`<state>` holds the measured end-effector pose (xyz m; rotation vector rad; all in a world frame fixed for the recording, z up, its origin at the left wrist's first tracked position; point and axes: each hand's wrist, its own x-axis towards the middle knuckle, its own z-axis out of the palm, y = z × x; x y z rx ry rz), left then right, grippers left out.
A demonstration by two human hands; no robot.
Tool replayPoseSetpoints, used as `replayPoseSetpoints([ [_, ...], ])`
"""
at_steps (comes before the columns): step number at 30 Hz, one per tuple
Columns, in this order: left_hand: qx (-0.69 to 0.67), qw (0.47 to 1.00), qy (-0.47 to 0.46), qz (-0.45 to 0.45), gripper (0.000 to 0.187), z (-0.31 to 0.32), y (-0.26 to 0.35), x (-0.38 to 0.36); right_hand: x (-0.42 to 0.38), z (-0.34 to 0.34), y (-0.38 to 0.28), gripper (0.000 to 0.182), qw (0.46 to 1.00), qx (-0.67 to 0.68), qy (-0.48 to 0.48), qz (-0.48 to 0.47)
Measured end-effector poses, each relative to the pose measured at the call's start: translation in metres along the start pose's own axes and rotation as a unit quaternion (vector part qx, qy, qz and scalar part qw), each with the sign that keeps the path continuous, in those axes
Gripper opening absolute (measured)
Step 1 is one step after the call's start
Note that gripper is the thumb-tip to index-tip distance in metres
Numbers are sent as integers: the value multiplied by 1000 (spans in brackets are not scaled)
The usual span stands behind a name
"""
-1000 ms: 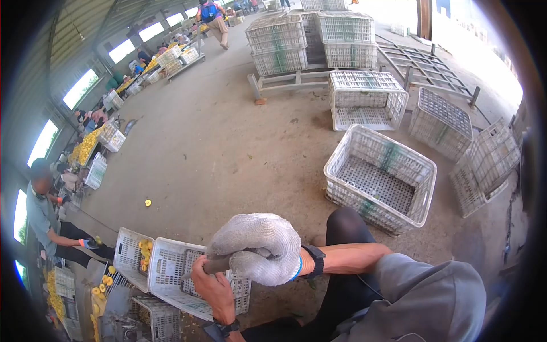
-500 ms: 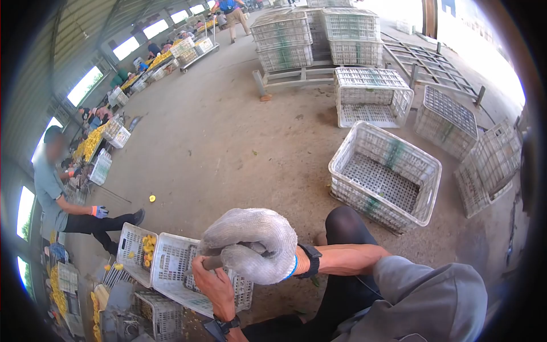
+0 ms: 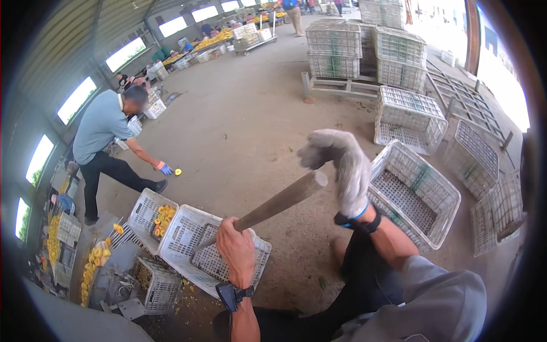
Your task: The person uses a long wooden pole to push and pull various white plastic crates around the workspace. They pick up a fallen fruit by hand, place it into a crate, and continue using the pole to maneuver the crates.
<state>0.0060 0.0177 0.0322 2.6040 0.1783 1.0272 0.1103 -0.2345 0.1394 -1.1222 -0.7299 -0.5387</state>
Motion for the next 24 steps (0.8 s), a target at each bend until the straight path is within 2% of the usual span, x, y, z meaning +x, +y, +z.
replayPoseSetpoints([
  [2,-1,1000,-10,-5,41,-5,6,3,7,-36,6,36,974,-190,-18,120],
  [5,-10,1000,-23,11,44,-5,6,-2,-16,-132,65,32,873,-458,-102,129],
  [6,-8,999,-30,17,44,-7,8,-4,-37,-170,83,34,831,-526,-119,136],
  [8,-9,999,-43,30,45,-7,8,-10,-89,-249,115,42,695,-662,-185,213],
  [10,-10,997,-56,44,45,-8,6,-15,-144,-299,109,61,629,-697,-223,264],
  [12,-12,997,-46,55,43,-9,5,-20,-201,-348,110,66,567,-725,-216,324],
  [14,-19,997,-43,63,43,-12,3,-25,-237,-373,96,67,538,-716,-243,372],
  [16,-18,996,-41,76,42,-17,3,-30,-256,-381,90,56,574,-670,-183,435],
  [19,-20,995,-47,83,44,-26,2,-35,-284,-432,125,44,617,-656,-182,395],
  [22,-24,996,-50,71,47,-29,2,-39,-264,-415,126,32,638,-618,-214,407],
  [23,-23,996,-45,69,46,-30,2,-38,-263,-408,131,31,644,-628,-213,381],
  [24,-21,997,-40,68,46,-30,0,-38,-277,-419,152,30,634,-674,-217,311],
])
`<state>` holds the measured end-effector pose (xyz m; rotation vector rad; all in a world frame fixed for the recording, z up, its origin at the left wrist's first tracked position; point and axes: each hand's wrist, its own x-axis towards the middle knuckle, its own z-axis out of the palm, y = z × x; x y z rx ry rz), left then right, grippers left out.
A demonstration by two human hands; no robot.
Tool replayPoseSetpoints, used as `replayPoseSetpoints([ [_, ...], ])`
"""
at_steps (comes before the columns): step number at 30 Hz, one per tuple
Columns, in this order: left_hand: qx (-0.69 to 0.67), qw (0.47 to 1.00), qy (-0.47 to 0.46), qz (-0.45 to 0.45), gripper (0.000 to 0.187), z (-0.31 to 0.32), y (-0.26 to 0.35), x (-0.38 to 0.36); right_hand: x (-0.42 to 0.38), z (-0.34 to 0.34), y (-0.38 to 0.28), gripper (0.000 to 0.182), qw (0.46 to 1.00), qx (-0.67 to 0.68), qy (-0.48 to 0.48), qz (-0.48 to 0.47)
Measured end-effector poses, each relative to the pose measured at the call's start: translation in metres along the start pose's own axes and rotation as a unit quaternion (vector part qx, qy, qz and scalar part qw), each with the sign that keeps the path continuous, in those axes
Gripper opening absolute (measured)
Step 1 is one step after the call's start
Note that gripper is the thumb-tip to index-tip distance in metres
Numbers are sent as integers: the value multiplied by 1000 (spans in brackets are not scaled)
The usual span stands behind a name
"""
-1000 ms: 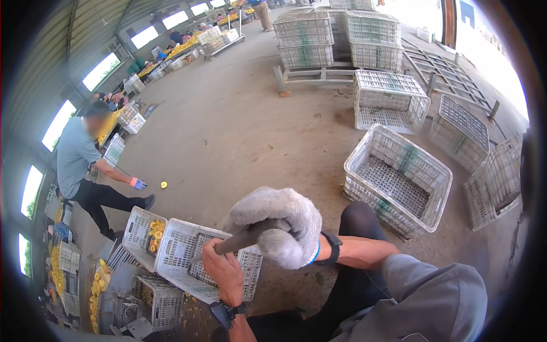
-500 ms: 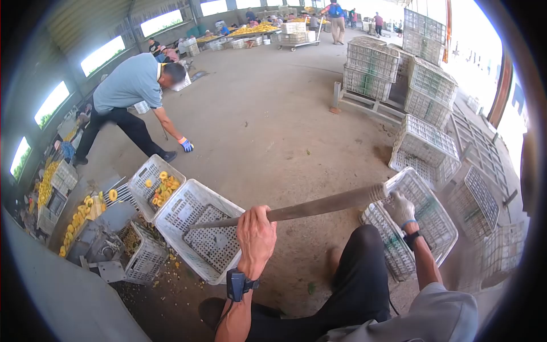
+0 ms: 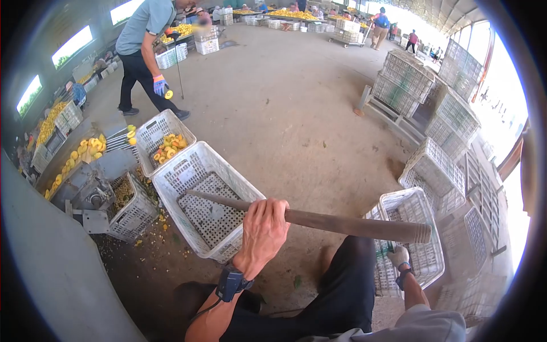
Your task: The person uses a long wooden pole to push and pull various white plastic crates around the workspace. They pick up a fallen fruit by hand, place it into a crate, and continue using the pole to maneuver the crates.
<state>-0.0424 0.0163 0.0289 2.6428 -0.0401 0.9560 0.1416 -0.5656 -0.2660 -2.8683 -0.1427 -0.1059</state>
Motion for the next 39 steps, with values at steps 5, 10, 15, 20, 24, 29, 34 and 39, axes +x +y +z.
replayPoseSetpoints([
  [5,6,1000,0,22,43,-6,0,0,22,5,-65,33,995,41,-60,-67],
  [10,-8,1000,-4,11,49,-3,3,-1,54,12,-167,40,992,46,-108,-46],
  [15,-4,999,-21,30,46,1,1,-3,112,36,-288,51,982,-6,-150,-119],
  [20,-7,999,-16,35,47,6,-1,-2,127,-2,-380,57,947,34,-220,-230],
  [24,-23,999,-4,23,43,12,-1,-2,109,-64,-402,57,934,163,-171,-269],
  [29,-35,999,4,20,39,6,-1,-8,57,-202,-394,67,788,548,-195,-204],
  [34,-53,998,11,22,38,12,0,-15,-15,-295,-365,84,585,784,-53,-203],
  [39,-37,998,-20,47,34,30,2,-27,-58,-329,-378,58,610,630,-110,-467],
])
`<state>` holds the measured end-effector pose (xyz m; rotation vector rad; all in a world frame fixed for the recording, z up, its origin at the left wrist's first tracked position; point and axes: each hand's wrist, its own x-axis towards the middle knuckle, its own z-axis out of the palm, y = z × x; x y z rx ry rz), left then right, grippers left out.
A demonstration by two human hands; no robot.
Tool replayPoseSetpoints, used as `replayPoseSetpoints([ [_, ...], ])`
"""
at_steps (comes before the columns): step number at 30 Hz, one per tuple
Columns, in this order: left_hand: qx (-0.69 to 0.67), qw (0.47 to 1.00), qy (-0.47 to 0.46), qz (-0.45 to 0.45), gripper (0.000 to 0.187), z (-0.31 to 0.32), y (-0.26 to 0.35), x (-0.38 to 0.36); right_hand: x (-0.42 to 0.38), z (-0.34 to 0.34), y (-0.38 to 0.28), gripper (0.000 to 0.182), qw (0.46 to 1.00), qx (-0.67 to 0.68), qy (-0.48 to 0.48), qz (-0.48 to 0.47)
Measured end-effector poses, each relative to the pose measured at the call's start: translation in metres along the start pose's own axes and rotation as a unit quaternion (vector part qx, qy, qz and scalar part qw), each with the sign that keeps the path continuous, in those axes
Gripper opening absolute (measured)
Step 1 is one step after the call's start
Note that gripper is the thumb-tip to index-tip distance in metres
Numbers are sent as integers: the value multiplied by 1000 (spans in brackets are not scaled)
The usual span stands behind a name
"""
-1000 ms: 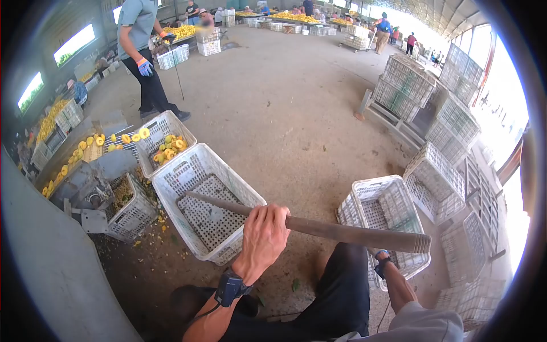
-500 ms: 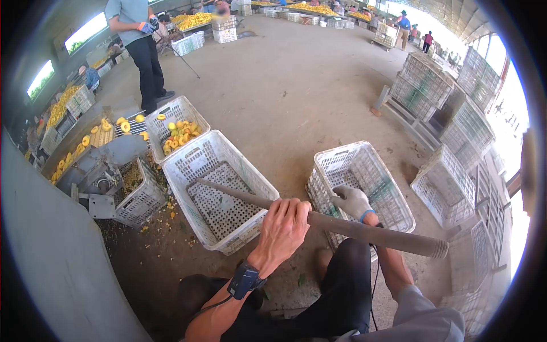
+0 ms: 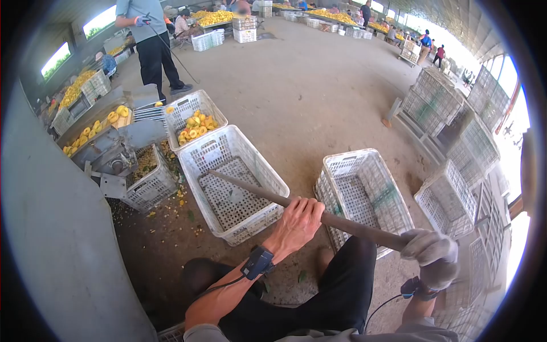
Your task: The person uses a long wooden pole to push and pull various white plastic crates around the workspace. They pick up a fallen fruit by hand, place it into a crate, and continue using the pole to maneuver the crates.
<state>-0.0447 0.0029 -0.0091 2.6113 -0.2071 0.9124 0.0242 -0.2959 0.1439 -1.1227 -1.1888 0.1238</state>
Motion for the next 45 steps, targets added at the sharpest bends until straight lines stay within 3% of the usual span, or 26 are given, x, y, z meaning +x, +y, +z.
replayPoseSetpoints([
  [2,-1,1000,-26,14,31,2,0,-8,-8,10,-5,43,997,-53,10,58],
  [4,2,998,-32,62,29,7,9,-16,-19,15,-21,34,984,-13,58,170],
  [5,3,996,-36,87,28,8,13,-18,-18,14,-25,27,982,58,6,181],
  [6,20,992,-35,120,10,8,15,-21,-22,13,-19,25,990,69,-34,118],
  [7,23,991,-48,123,10,10,18,-24,-29,11,-14,23,992,80,-75,55],
  [11,17,989,-78,127,14,5,25,-29,-31,27,-22,20,974,101,-201,-14],
  [15,33,978,-166,119,19,0,23,-17,-60,40,-15,18,992,-60,-109,33],
  [18,-10,975,-205,87,22,-2,35,-8,-92,53,-33,17,970,-95,83,206],
  [22,14,963,-256,89,26,6,44,-11,-105,56,-32,18,966,-105,97,216],
  [28,3,956,-271,109,22,16,45,-24,-125,70,-38,19,921,-95,171,338],
  [32,-17,948,-303,94,20,23,42,-30,-131,71,-29,23,962,-53,120,239],
  [35,-27,937,-339,75,20,20,44,-29,-129,73,-21,22,979,-149,58,125],
  [42,-19,925,-372,76,19,26,46,-36,-140,79,-26,21,969,-141,69,193],
  [45,-11,918,-389,80,19,29,46,-40,-142,81,-22,20,970,-156,70,172],
])
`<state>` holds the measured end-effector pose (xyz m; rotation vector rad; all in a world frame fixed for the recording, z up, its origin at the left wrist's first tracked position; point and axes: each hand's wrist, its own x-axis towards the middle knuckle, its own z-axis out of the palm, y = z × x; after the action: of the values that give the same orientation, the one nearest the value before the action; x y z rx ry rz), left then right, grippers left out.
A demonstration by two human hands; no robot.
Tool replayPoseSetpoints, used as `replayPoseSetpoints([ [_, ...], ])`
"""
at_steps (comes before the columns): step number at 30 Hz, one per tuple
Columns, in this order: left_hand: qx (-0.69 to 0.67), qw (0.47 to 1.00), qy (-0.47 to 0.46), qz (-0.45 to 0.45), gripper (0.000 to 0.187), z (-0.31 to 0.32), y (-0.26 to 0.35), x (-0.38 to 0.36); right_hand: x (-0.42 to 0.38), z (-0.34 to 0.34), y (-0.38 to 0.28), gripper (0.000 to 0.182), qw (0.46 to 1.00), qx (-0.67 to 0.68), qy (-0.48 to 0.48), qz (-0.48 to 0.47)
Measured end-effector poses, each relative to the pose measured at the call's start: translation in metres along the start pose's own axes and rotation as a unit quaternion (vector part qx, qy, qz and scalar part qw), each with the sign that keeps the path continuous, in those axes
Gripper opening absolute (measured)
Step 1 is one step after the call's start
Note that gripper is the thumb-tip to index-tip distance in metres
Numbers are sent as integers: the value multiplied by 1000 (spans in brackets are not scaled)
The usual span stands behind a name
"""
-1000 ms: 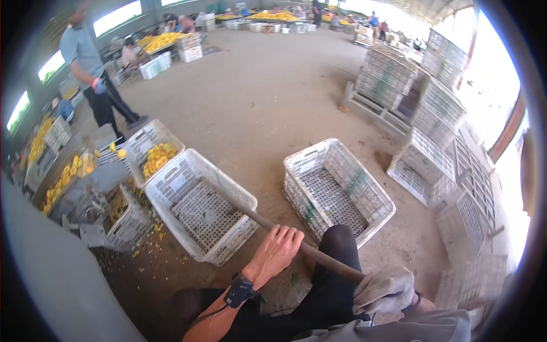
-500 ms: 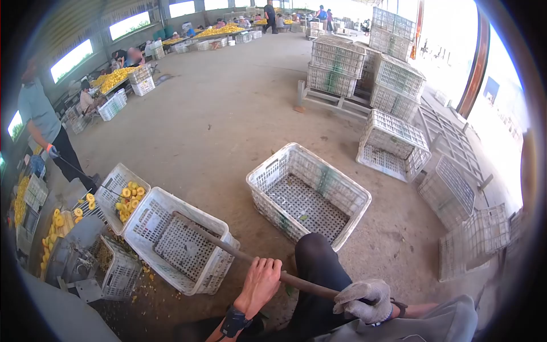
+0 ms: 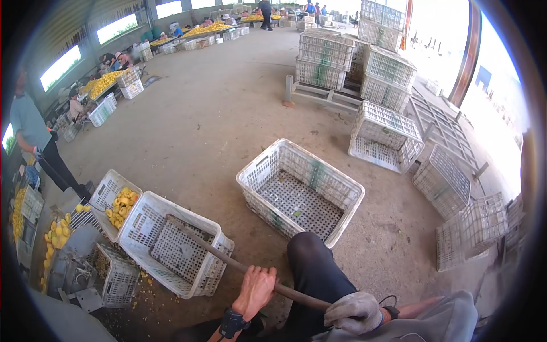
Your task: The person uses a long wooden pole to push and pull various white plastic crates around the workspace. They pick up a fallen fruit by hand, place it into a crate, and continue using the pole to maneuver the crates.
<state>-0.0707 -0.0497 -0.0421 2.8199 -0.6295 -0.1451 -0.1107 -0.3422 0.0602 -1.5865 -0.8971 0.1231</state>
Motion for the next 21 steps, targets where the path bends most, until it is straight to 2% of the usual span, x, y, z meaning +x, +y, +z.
replayPoseSetpoints([
  [21,-1,1000,5,2,16,1,-2,-1,-1,1,-1,20,1000,-17,-2,6],
])
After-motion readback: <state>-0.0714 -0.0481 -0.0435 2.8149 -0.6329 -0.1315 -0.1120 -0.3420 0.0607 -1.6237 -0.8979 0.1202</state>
